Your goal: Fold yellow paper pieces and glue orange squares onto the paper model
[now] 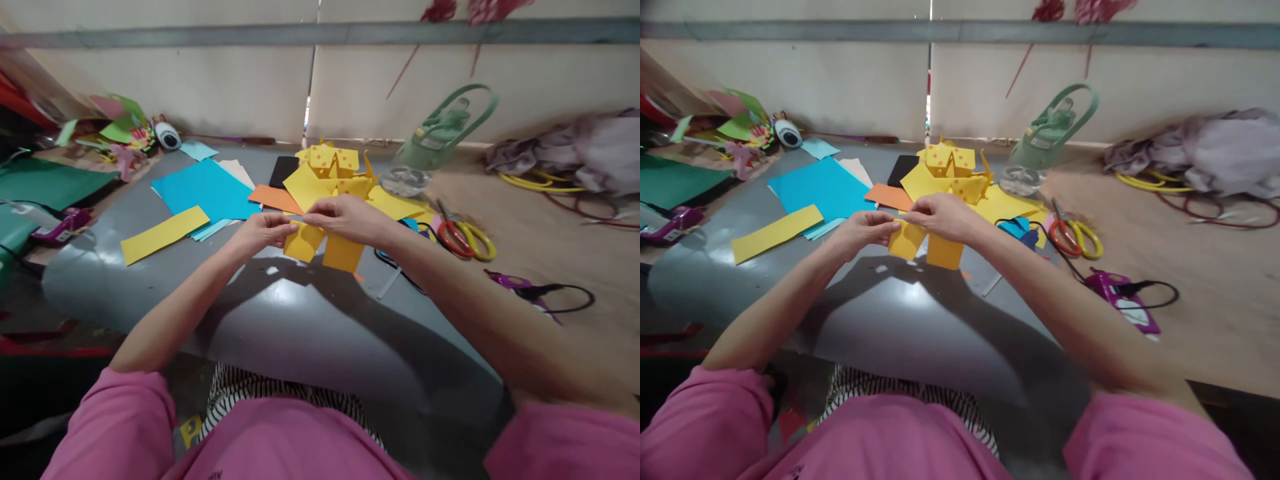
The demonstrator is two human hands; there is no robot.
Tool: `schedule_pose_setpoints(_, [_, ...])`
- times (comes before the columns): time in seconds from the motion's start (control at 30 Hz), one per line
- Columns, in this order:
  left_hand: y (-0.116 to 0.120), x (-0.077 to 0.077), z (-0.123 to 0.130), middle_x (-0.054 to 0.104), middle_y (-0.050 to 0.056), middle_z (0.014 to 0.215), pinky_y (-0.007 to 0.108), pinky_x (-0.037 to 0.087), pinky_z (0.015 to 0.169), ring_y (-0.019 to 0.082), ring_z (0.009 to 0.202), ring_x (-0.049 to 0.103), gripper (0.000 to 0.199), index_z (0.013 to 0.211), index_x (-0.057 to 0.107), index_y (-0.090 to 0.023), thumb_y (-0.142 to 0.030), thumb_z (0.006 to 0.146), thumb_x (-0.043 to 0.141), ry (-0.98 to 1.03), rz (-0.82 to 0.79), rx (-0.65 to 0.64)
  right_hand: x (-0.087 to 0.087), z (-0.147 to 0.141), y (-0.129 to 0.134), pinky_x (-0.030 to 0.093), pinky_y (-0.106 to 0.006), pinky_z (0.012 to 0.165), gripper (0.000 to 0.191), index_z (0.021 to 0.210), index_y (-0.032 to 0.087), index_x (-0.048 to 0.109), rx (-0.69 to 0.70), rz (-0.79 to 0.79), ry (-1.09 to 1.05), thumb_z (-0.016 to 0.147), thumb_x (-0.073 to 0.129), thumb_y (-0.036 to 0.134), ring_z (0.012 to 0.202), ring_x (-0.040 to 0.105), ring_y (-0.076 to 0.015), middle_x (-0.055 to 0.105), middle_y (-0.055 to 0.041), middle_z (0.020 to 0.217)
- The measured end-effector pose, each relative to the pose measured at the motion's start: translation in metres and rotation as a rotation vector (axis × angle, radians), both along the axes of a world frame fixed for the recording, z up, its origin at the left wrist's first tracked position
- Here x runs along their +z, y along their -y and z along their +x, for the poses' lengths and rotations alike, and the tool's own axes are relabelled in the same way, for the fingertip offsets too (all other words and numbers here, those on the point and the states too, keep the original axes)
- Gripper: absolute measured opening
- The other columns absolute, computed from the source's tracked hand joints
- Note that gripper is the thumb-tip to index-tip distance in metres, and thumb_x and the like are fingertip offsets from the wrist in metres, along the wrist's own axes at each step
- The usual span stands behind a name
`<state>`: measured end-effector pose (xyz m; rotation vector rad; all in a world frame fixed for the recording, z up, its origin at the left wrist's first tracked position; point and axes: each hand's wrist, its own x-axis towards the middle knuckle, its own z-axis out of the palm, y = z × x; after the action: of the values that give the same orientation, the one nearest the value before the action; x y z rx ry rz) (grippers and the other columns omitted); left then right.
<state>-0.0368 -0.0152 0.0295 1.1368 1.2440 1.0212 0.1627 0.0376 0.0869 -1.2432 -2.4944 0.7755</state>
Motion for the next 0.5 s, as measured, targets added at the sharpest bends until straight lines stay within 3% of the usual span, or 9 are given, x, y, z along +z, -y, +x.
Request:
schedule_pose_setpoints(0.07, [-0.005,-0.003,-0.004,0.073,0.001,0.079,0.027,0.056,0.073,0.012,0.071,0.065,0.050,0.082,0.071,-0.016,-0.050,0.053,0.094,0.072,-0.012,0.086,-0.008,0.011,-0.007,0.045,-0.031,0.078,0.027,0.106,0.018,0.074,-0.132,0.121,-0.123,0.089,0.064,0.037,0.091,0.064,-0.0202,0.074,-0.0074,0.103])
schedule_pose_setpoints(0.13, [-0.010,-0.008,-0.008,0.072,0.001,0.078,0.027,0.056,0.073,0.011,0.070,0.066,0.046,0.081,0.068,-0.016,-0.047,0.058,0.093,0.124,-0.031,0.150,-0.022,0.026,-0.013,0.047,-0.034,0.083,0.031,0.112,0.018,0.071,-0.273,0.142,-0.243,0.089,0.063,0.038,0.096,0.065,-0.0215,0.073,-0.0095,0.112])
schedule_pose_setpoints(0.23, [-0.015,-0.016,-0.011,0.071,0.001,0.078,0.026,0.056,0.073,0.010,0.068,0.066,0.036,0.083,0.066,-0.017,-0.040,0.067,0.089,0.156,-0.069,0.186,-0.046,0.044,-0.016,0.048,-0.033,0.079,0.036,0.098,0.017,0.070,-0.396,-0.058,-0.359,0.088,0.063,0.051,0.089,0.065,-0.0210,0.074,-0.0092,0.100])
schedule_pose_setpoints(0.33, [-0.017,-0.023,-0.010,0.071,0.001,0.078,0.024,0.055,0.069,0.009,0.064,0.064,0.024,0.082,0.067,-0.019,-0.034,0.074,0.084,0.162,-0.076,0.174,-0.067,0.048,-0.012,0.046,-0.029,0.071,0.043,0.089,0.018,0.069,-0.411,-0.241,-0.464,0.081,0.067,0.060,0.080,0.063,-0.0175,0.073,-0.0059,0.087])
schedule_pose_setpoints(0.5, [-0.016,-0.031,-0.008,0.071,0.002,0.079,0.024,0.054,0.067,0.009,0.064,0.063,0.016,0.082,0.069,-0.020,-0.032,0.080,0.079,0.155,-0.075,0.125,-0.081,0.043,-0.006,0.042,-0.026,0.062,0.046,0.069,0.020,0.062,-0.391,-0.263,-0.499,0.074,0.068,0.065,0.064,0.052,-0.0129,0.060,0.0004,0.067])
